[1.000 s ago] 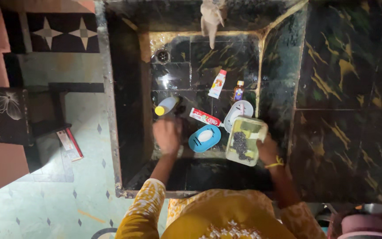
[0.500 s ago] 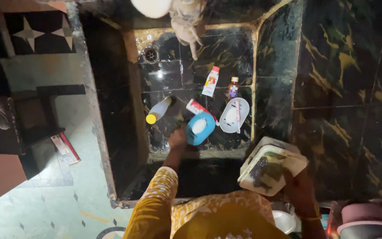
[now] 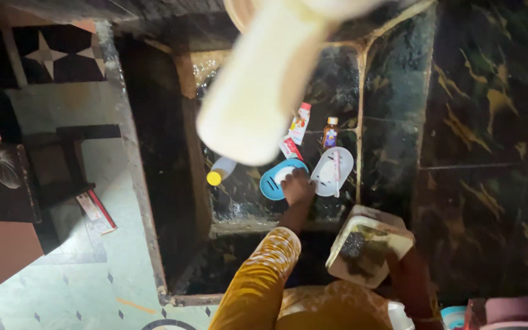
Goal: The person washes their hands at a sink using running water and soap. They rub their hands together, rinse, and repeat the process while handling a soap bottle and other items on the sink.
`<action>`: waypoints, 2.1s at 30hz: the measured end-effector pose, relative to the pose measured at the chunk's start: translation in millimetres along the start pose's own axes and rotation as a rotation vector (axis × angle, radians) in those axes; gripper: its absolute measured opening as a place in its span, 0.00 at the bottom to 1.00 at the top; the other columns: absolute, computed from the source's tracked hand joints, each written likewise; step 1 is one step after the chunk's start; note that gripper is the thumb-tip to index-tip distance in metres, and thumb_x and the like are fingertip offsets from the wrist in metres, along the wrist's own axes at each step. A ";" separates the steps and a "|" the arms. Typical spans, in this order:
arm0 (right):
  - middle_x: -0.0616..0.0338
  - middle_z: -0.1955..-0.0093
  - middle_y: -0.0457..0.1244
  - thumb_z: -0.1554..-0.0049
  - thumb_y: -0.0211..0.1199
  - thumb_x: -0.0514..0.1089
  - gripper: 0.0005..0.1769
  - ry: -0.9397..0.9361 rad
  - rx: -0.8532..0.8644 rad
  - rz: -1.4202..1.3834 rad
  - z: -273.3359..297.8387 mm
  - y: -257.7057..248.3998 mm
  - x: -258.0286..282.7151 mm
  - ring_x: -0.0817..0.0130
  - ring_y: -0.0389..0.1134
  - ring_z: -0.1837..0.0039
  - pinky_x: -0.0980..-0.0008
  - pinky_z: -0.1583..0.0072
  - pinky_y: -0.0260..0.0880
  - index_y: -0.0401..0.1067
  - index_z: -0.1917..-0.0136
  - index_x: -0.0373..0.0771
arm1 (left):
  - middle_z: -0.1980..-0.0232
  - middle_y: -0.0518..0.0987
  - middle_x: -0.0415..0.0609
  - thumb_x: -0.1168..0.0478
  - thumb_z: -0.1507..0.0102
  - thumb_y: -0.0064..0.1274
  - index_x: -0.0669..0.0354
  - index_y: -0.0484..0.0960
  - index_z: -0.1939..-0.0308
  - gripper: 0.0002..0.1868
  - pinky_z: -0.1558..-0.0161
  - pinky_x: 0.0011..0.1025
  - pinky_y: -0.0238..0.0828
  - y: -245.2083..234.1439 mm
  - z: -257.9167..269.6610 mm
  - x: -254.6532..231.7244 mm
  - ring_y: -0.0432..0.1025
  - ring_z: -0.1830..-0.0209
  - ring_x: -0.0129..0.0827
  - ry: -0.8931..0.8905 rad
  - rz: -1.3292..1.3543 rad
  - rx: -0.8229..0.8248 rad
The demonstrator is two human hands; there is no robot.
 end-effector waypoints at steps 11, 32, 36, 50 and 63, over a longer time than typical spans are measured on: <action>0.41 0.50 0.70 0.41 0.60 0.46 0.22 0.112 0.020 0.099 -47.5 11.8 14.5 0.47 0.74 0.50 0.51 0.50 0.73 0.70 0.36 0.36 | 0.52 0.80 0.50 0.55 0.45 0.59 0.53 0.78 0.53 0.18 0.50 0.45 0.72 -11.5 29.6 157.1 0.75 0.49 0.46 0.029 -0.079 0.099; 0.40 0.44 0.69 0.54 0.66 0.42 0.25 -0.114 0.120 0.341 -213.1 163.4 40.0 0.42 0.70 0.42 0.50 0.39 0.70 0.71 0.43 0.37 | 0.68 0.77 0.50 0.60 0.34 0.58 0.61 0.78 0.62 0.08 0.71 0.35 0.65 -388.7 54.2 38.5 0.70 0.75 0.38 0.094 0.678 -0.537; 0.42 0.45 0.69 0.54 0.68 0.48 0.25 -0.054 0.273 0.487 -177.1 172.7 15.1 0.44 0.69 0.40 0.52 0.38 0.70 0.73 0.44 0.38 | 0.57 0.73 0.43 0.64 0.29 0.54 0.61 0.74 0.53 0.06 0.57 0.24 0.68 -490.7 48.4 -5.0 0.68 0.61 0.24 0.443 0.939 -0.722; 0.53 0.45 0.68 0.34 0.57 0.53 0.18 -0.279 0.487 -1.364 -209.8 141.5 269.3 0.64 0.70 0.44 0.62 0.41 0.73 0.72 0.41 0.36 | 0.65 0.78 0.48 0.56 0.25 0.45 0.67 0.75 0.53 0.14 0.55 0.29 0.73 -661.3 51.4 -179.4 0.76 0.61 0.29 1.274 0.686 -0.507; 0.60 0.50 0.65 0.49 0.66 0.46 0.25 -0.273 0.670 -2.023 -199.4 105.7 419.4 0.67 0.63 0.51 0.70 0.46 0.66 0.70 0.39 0.37 | 0.43 0.79 0.53 0.50 0.24 0.34 0.65 0.78 0.46 0.22 0.29 0.40 0.64 -489.1 7.1 -60.2 0.72 0.37 0.40 0.375 1.663 -0.635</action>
Point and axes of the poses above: each hand's wrist, its own z-axis away from the middle knuckle, its own y-axis out of the palm, x = y × z, the point moved 6 cm from there along -z, towards the middle knuckle
